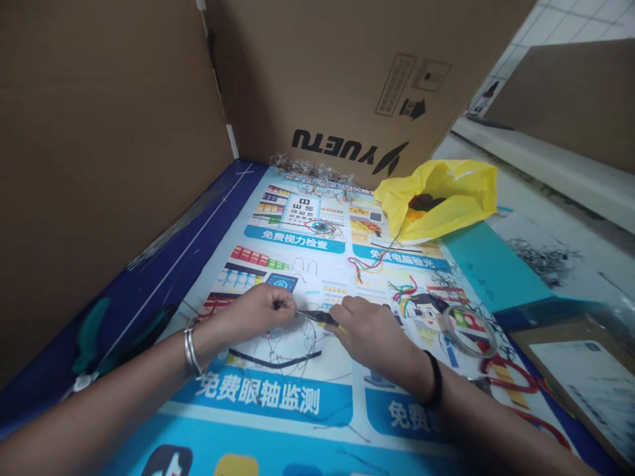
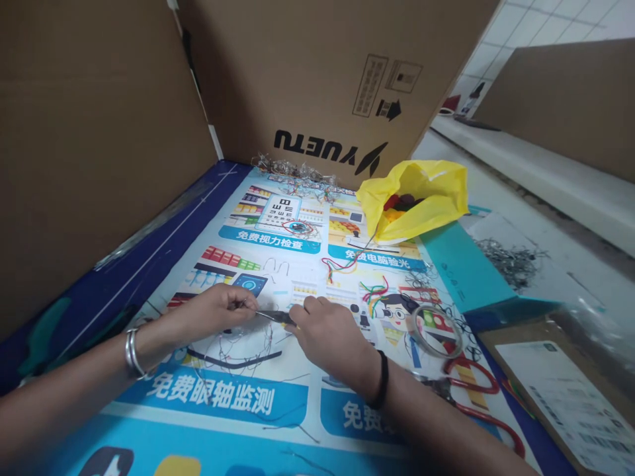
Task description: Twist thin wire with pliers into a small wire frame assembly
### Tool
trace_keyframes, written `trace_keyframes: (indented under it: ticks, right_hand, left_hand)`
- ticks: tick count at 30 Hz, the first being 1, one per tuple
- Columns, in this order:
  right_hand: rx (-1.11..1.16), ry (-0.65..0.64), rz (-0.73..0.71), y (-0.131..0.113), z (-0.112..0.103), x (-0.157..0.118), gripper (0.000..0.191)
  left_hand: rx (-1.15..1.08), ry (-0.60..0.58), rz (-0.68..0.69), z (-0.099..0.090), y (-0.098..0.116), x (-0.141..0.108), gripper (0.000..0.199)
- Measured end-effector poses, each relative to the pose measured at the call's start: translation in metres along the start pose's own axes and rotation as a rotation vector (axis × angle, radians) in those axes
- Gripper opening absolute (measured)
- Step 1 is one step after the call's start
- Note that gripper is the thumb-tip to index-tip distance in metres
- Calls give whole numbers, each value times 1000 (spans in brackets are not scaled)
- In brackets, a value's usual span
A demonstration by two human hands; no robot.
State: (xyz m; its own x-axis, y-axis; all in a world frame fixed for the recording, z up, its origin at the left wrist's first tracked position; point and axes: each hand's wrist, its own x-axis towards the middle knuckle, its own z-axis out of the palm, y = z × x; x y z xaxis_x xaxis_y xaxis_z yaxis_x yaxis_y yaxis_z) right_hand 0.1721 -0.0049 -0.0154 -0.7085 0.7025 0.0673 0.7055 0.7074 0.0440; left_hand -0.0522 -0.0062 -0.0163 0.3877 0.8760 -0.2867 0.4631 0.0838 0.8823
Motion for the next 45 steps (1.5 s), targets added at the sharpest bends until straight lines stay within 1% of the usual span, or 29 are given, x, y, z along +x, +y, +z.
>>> trace_keyframes:
  ticks: [3, 6, 9, 12, 14, 16, 17, 19, 22, 26, 33, 37, 41, 45]
  right_hand:
    - [118, -47, 91, -4, 0, -2, 16]
    - [204, -81, 101, -5, -4, -3, 17]
    - [209, -67, 42, 1, -10, -4, 17]
    - [195, -29, -45, 15, -13, -6, 17]
    - [244, 7, -160, 26, -12, -7, 17]
    - [295, 71, -198, 36, -9, -7, 19]
    - [283, 123, -172, 39, -8, -7, 19]
    - [208, 168, -127, 41, -6, -6, 19]
    - [74, 129, -146, 35, -7, -2, 18]
    - [-4, 113, -205, 24, -10, 3, 16]
    - [-73, 143, -268, 20, -7, 8, 14]
    - [-91, 172, -270, 20, -6, 8, 15]
    - [-87, 167, -265, 22, -8, 6, 13]
    - [-67, 169, -274, 22, -9, 7, 12]
  left_hand:
    - [-3, 38, 5, 1, 1, 0, 11]
    - [-14, 34, 1, 0, -1, -1, 11]
    - [-26, 8, 13, -1, -3, -1, 12]
    - [-30, -13, 29, -2, -5, -1, 12]
    - [-32, -34, 32, -3, -6, -1, 12]
    - [-40, -68, 31, -4, -7, -1, 13]
    - [-46, -84, 30, -4, -7, -1, 13]
    - [-55, -108, 31, -5, -7, 0, 12]
    - [-50, -133, 46, -5, -4, -1, 12]
    - [-57, -154, 69, -5, -1, -1, 12]
    - [-39, -178, 64, -5, 0, 0, 11]
    - [-37, -175, 46, -4, 1, -1, 12]
    - [-48, -201, 71, -4, 2, -1, 11]
    - [-14, -220, 84, -4, 4, -1, 13]
